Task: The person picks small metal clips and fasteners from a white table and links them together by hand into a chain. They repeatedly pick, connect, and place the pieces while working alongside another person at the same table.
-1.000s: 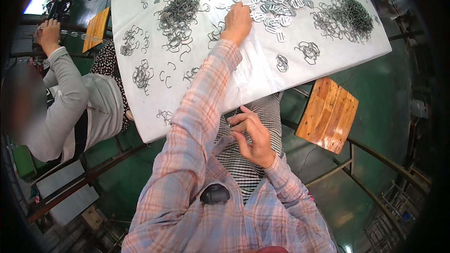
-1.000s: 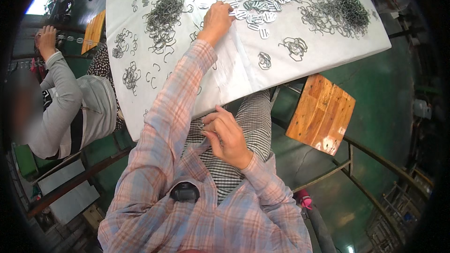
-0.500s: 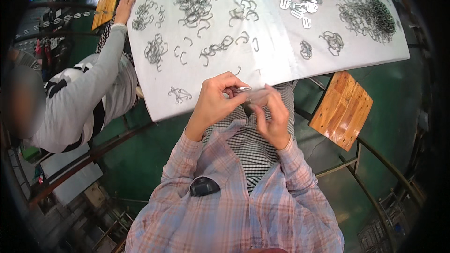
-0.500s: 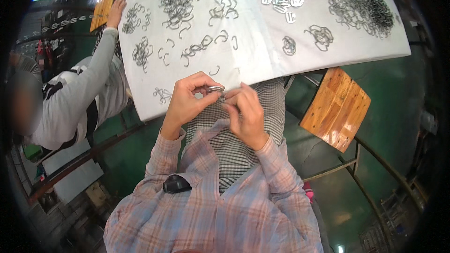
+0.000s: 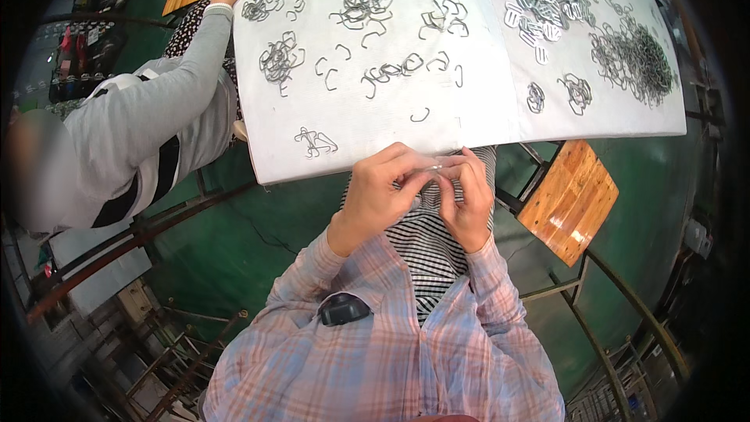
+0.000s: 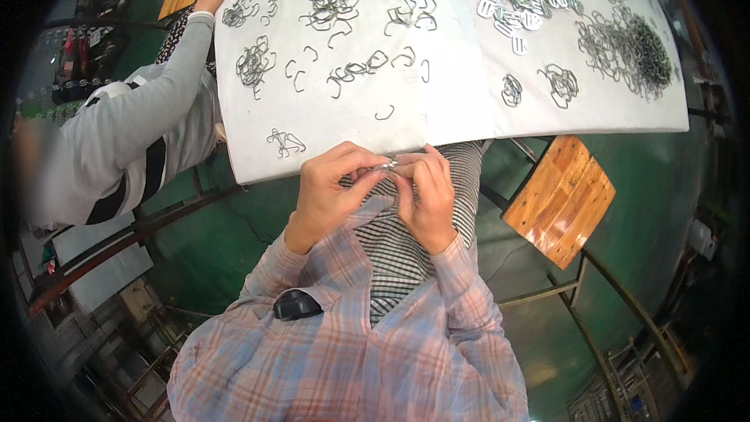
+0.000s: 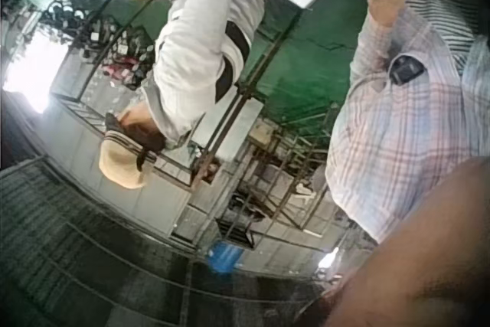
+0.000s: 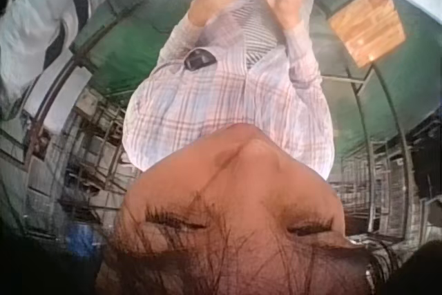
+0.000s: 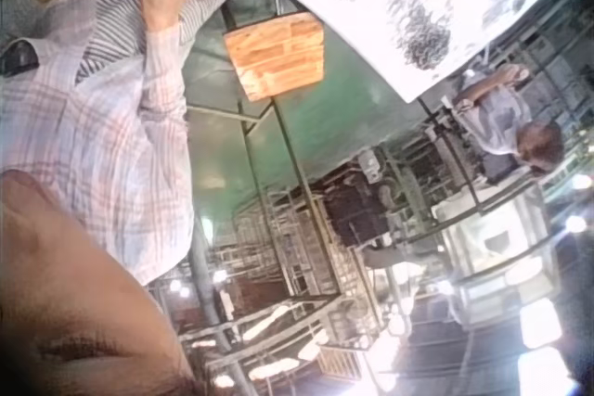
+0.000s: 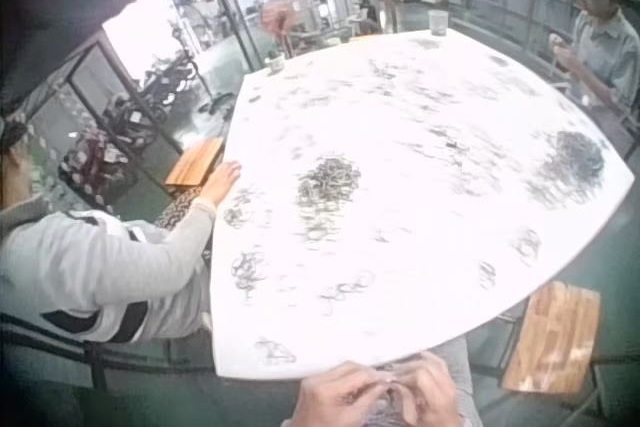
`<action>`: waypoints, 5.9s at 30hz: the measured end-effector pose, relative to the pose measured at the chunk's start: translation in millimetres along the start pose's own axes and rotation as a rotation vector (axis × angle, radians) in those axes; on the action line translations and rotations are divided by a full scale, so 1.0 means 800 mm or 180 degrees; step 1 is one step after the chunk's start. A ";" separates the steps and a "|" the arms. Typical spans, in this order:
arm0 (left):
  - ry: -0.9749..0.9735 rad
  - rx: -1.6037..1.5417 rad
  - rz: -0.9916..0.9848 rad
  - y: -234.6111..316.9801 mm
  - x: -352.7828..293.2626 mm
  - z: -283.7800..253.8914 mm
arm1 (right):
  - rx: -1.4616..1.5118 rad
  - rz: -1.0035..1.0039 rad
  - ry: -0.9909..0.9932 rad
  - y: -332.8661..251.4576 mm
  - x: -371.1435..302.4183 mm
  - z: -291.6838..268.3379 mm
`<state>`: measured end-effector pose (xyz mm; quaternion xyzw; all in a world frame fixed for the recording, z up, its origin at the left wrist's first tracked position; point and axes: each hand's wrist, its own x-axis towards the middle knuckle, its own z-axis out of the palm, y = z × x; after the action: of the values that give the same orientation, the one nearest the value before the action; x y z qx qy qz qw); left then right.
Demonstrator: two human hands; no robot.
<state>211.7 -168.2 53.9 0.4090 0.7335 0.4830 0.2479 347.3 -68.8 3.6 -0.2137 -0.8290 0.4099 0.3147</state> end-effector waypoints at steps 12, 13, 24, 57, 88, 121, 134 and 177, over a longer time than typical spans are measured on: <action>0.0249 -0.0147 0.0271 -0.003 -0.019 -0.008 | -0.0403 -0.0208 -0.0571 0.047 0.118 0.077; 0.0249 -0.0133 0.0284 -0.005 -0.020 -0.009 | -0.0553 -0.0020 -0.0646 0.039 0.127 0.097; 0.0165 -0.0331 0.0359 -0.008 -0.025 -0.015 | -0.1466 -0.0209 -0.1219 0.025 0.132 0.122; 0.0411 -0.1319 -0.0335 -0.019 -0.020 0.016 | 0.1183 0.0740 0.0225 -0.059 0.032 -0.035; -0.0611 0.1411 0.0373 -0.060 0.067 -0.030 | 0.0850 0.0121 0.0375 -0.035 0.018 -0.013; -0.0550 -0.0986 -0.0409 -0.015 0.092 -0.002 | 0.0753 0.0116 0.0459 -0.019 0.009 -0.017; -0.0148 -0.1434 -0.0239 0.005 0.016 0.009 | 0.0571 0.0036 0.0362 -0.030 0.014 -0.024; 0.0586 -0.0825 0.0558 -0.014 -0.036 0.003 | -0.1624 -0.1000 -0.1141 0.102 0.251 0.097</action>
<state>225.1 -193.6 41.7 0.3901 0.6462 0.6286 0.1873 158.6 58.9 -29.1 -0.0799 -0.9696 0.1671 0.1598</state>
